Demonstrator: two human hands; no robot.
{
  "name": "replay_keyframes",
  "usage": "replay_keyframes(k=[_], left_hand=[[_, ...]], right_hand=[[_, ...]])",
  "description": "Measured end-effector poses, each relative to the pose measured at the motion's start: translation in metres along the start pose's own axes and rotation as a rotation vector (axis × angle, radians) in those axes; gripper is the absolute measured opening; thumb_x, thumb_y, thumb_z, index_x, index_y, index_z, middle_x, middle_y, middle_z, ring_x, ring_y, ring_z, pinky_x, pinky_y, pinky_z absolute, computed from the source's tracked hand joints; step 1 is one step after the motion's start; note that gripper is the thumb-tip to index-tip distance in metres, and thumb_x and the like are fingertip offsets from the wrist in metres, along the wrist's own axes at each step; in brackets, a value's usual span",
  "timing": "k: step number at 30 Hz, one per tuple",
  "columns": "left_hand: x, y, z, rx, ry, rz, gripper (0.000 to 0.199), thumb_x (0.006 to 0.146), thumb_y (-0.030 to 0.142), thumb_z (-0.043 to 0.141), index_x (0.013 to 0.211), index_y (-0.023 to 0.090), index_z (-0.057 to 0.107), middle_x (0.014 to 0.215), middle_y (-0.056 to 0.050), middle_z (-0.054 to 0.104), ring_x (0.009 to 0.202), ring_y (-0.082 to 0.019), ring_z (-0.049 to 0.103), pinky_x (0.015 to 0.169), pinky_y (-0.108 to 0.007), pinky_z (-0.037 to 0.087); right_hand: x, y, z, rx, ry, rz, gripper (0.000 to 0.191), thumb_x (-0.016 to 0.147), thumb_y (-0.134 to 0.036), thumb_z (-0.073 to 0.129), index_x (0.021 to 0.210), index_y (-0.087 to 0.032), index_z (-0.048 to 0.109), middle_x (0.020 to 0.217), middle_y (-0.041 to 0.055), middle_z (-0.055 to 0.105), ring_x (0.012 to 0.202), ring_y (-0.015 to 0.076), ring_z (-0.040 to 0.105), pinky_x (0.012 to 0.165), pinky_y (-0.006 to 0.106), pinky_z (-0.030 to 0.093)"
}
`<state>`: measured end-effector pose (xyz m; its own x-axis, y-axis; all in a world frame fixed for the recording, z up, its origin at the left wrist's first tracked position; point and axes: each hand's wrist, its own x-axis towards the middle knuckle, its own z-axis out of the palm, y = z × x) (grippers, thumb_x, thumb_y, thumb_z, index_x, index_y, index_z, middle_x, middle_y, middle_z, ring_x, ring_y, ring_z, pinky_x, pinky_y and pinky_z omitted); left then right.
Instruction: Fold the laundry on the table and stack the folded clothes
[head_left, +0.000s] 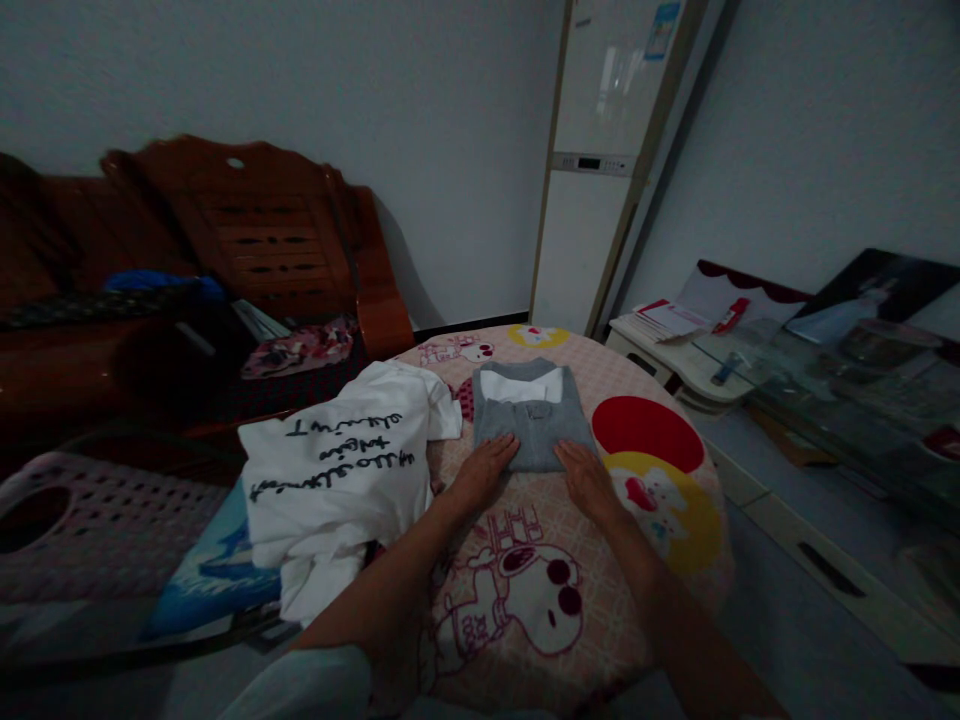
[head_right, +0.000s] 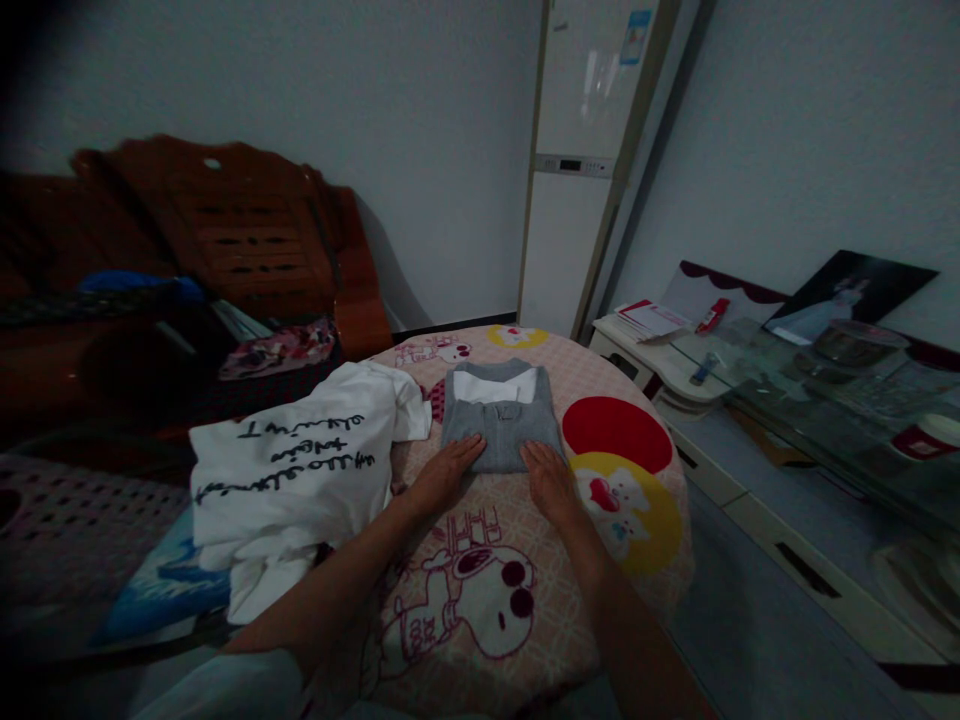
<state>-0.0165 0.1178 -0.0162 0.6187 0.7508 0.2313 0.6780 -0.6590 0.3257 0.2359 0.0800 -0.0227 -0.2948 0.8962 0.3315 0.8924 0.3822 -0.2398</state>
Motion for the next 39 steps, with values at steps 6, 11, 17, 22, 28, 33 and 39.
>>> replay_keyframes(k=[6,11,17,22,28,33,39], left_hand=[[0.003,0.005,-0.028,0.003,-0.145,-0.039,0.066,0.081,-0.002,0.041,0.145,0.016,0.045,0.151,-0.013,0.044,0.138,-0.021,0.044,0.115,-0.038,0.035],[-0.013,0.023,-0.056,0.007,-0.361,-0.027,0.068,0.081,-0.001,0.044,0.145,0.020,0.043,0.151,-0.010,0.044,0.135,-0.023,0.049,0.110,-0.036,0.040],[-0.049,0.040,-0.065,-0.054,-0.412,-0.019,0.061,0.082,0.010,0.054,0.142,0.020,0.048,0.145,-0.013,0.051,0.127,-0.027,0.056,0.104,-0.038,0.045],[-0.033,0.053,-0.071,-0.148,-0.296,0.087,0.048,0.090,0.029,0.055,0.138,0.025,0.053,0.138,-0.009,0.059,0.124,-0.026,0.058,0.105,-0.037,0.045],[0.013,0.045,-0.028,0.000,-0.071,-0.053,0.055,0.096,0.038,0.047,0.147,0.018,0.040,0.154,-0.014,0.040,0.144,-0.030,0.034,0.118,-0.053,0.026],[0.012,0.020,0.003,0.010,-0.054,-0.074,0.058,0.097,0.047,0.045,0.148,0.021,0.038,0.155,-0.012,0.037,0.145,-0.030,0.031,0.118,-0.056,0.022],[0.032,-0.018,-0.008,-0.195,0.200,-0.304,0.052,0.091,0.031,0.054,0.138,0.012,0.049,0.145,-0.017,0.050,0.136,-0.026,0.045,0.114,-0.043,0.036]], right_hand=[[0.005,0.002,-0.018,-0.013,-0.018,0.058,0.050,0.085,-0.003,0.038,0.122,-0.017,0.069,0.120,0.0120,0.070,0.112,0.0212,0.063,0.101,0.038,0.046],[-0.011,0.000,-0.035,0.006,-0.138,0.020,0.045,0.083,-0.004,0.042,0.113,-0.017,0.073,0.108,0.0112,0.074,0.099,0.0215,0.067,0.091,0.033,0.049],[-0.051,-0.004,-0.043,0.061,-0.131,-0.034,0.044,0.084,-0.007,0.039,0.105,-0.021,0.075,0.102,0.0093,0.074,0.096,0.0227,0.067,0.088,0.036,0.051],[-0.021,-0.017,-0.055,0.203,-0.114,-0.053,0.040,0.090,-0.014,0.041,0.115,-0.020,0.071,0.108,0.0098,0.074,0.098,0.0228,0.068,0.091,0.038,0.053],[0.022,-0.025,-0.018,0.225,-0.008,-0.054,0.043,0.096,-0.025,0.043,0.135,-0.017,0.058,0.140,0.0138,0.057,0.133,0.0247,0.049,0.113,0.048,0.038],[0.015,-0.018,0.008,0.180,-0.005,-0.007,0.041,0.097,-0.026,0.042,0.134,-0.016,0.059,0.142,0.0141,0.055,0.135,0.0245,0.046,0.117,0.051,0.030],[0.032,-0.001,-0.005,0.530,0.139,0.183,0.036,0.090,-0.032,0.051,0.118,-0.019,0.070,0.120,0.0122,0.070,0.114,0.0247,0.063,0.103,0.045,0.047]])
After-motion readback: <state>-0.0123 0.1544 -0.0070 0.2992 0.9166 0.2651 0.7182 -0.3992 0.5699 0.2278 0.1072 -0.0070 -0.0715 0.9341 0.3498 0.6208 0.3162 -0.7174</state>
